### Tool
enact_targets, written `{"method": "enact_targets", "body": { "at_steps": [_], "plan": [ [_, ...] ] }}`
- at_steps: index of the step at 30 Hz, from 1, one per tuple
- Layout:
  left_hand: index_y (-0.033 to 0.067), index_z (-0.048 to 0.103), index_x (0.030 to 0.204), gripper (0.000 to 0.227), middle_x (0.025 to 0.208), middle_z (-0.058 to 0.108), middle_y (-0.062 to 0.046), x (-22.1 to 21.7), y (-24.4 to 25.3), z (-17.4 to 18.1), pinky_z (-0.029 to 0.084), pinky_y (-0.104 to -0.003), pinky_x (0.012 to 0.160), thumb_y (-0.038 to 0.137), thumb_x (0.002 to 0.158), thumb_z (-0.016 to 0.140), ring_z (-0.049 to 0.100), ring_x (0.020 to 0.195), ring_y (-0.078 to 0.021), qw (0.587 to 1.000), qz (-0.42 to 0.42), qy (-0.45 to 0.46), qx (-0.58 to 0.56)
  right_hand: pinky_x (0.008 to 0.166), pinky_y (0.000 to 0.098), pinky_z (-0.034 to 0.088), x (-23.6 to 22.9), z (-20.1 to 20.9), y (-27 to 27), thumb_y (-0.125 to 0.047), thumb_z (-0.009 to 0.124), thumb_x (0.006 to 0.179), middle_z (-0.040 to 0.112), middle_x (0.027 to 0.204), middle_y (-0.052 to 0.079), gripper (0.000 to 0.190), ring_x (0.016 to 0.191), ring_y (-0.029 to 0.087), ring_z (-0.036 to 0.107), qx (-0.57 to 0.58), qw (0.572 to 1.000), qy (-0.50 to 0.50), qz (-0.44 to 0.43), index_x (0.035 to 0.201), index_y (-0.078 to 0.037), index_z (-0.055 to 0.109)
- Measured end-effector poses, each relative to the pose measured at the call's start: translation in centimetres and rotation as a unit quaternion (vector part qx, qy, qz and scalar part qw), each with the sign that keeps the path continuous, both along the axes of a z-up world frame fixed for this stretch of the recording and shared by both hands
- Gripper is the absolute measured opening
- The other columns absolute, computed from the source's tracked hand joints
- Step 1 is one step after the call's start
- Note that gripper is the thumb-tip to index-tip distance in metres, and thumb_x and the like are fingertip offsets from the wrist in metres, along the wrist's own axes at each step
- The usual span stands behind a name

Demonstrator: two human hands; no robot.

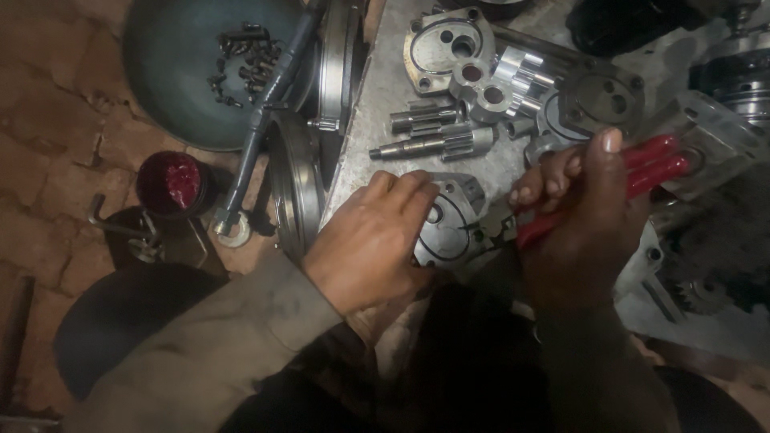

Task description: The person cleans and assembles small engine components on a metal workbench. They wipe a cylinder block, use pliers to remove a ring, clean a camshaft, and insert the camshaft into the cylinder block.

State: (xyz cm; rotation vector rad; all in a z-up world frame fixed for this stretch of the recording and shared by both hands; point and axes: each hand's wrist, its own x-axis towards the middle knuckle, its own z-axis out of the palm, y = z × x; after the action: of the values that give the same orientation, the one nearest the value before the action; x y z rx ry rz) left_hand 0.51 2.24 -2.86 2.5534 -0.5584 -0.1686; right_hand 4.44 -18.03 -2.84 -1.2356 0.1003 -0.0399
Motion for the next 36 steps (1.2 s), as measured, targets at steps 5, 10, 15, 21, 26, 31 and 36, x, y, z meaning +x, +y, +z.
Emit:
{"method": "enact_targets", "body": {
  "at_steps": [5, 10, 15, 21, 26, 31, 36],
  "plan": [
    [-0.0119, 0.052, 0.133, 0.093, 0.136, 0.054, -0.024, 0.0, 0.0, 0.1, 0.048, -0.042, 0.1, 0.029, 0.06, 0.091, 0.053, 0.116, -0.0379, 1.0, -0.005, -0.003, 0.003, 0.066, 0.0344, 0.053, 0.3, 0.4, 0.3, -0.04, 0.051, 0.115, 0.051, 0.075, 0.001, 0.035, 0.066, 0.016, 0.055, -0.031, 0.999, 0.009, -0.035, 0.092, -0.013, 0.051],
    [-0.0126, 0.052, 0.134, 0.091, 0.136, 0.055, -0.024, 0.0, 0.2, 0.1, 0.049, -0.041, 0.099, 0.029, 0.061, 0.09, 0.053, 0.116, -0.0379, 1.0, -0.01, -0.022, -0.004, 0.065, 0.0323, 0.053, 0.1, -0.4, 0.0, -0.037, 0.052, 0.115, 0.051, 0.072, 0.002, 0.037, 0.063, 0.015, 0.055, -0.009, 1.0, -0.019, -0.016, 0.089, -0.01, 0.051],
    [-0.0137, 0.054, 0.13, 0.095, 0.133, 0.056, -0.026, 0.2, 0.0, -0.2, 0.05, -0.041, 0.094, 0.031, 0.055, 0.09, 0.054, 0.11, -0.0389, 0.999, -0.019, -0.037, 0.022, 0.059, 0.0324, 0.053, -0.6, -1.6, 0.6, -0.025, 0.061, 0.114, 0.054, 0.071, 0.004, 0.026, 0.058, 0.016, 0.055, 0.004, 0.995, -0.07, -0.07, 0.095, -0.009, 0.054],
    [-0.0098, 0.059, 0.128, 0.083, 0.128, 0.061, -0.018, -0.1, -0.2, 0.0, 0.053, -0.041, 0.092, 0.025, 0.059, 0.088, 0.057, 0.11, -0.0365, 0.999, 0.004, -0.043, -0.009, 0.06, 0.029, 0.052, -4.1, -2.1, 3.5, -0.022, 0.062, 0.117, 0.06, 0.076, 0.006, 0.02, 0.06, 0.014, 0.056, -0.078, 0.977, -0.177, -0.086, 0.106, -0.007, 0.054],
    [-0.0105, 0.059, 0.128, 0.088, 0.129, 0.06, -0.021, 0.2, -0.3, 0.5, 0.052, -0.042, 0.092, 0.036, 0.059, 0.089, 0.056, 0.11, -0.0381, 0.998, -0.003, -0.061, -0.003, 0.057, 0.0268, 0.051, -3.1, -2.3, 2.6, -0.027, 0.057, 0.115, 0.058, 0.078, 0.005, 0.022, 0.061, 0.014, 0.057, -0.081, 0.977, -0.195, -0.029, 0.105, -0.008, 0.052],
    [-0.01, 0.058, 0.129, 0.09, 0.135, 0.058, -0.023, 0.1, -0.2, 0.2, 0.052, -0.042, 0.094, 0.042, 0.062, 0.089, 0.056, 0.111, -0.0378, 0.998, -0.012, -0.062, 0.008, 0.058, 0.0311, 0.049, 0.9, -1.5, 1.1, -0.025, 0.056, 0.114, 0.05, 0.075, 0.0, 0.023, 0.062, 0.013, 0.051, -0.017, 0.997, -0.052, -0.046, 0.098, -0.011, 0.047],
    [-0.0089, 0.057, 0.131, 0.097, 0.136, 0.057, -0.022, 0.6, 0.2, 0.1, 0.051, -0.042, 0.095, 0.042, 0.055, 0.089, 0.056, 0.114, -0.0379, 0.997, -0.039, -0.061, 0.025, 0.056, 0.0313, 0.05, 2.4, -0.3, 0.6, -0.03, 0.057, 0.11, 0.05, 0.07, 0.0, 0.029, 0.059, 0.013, 0.052, -0.005, 1.0, 0.011, -0.012, 0.089, -0.012, 0.047]
  ]
}}
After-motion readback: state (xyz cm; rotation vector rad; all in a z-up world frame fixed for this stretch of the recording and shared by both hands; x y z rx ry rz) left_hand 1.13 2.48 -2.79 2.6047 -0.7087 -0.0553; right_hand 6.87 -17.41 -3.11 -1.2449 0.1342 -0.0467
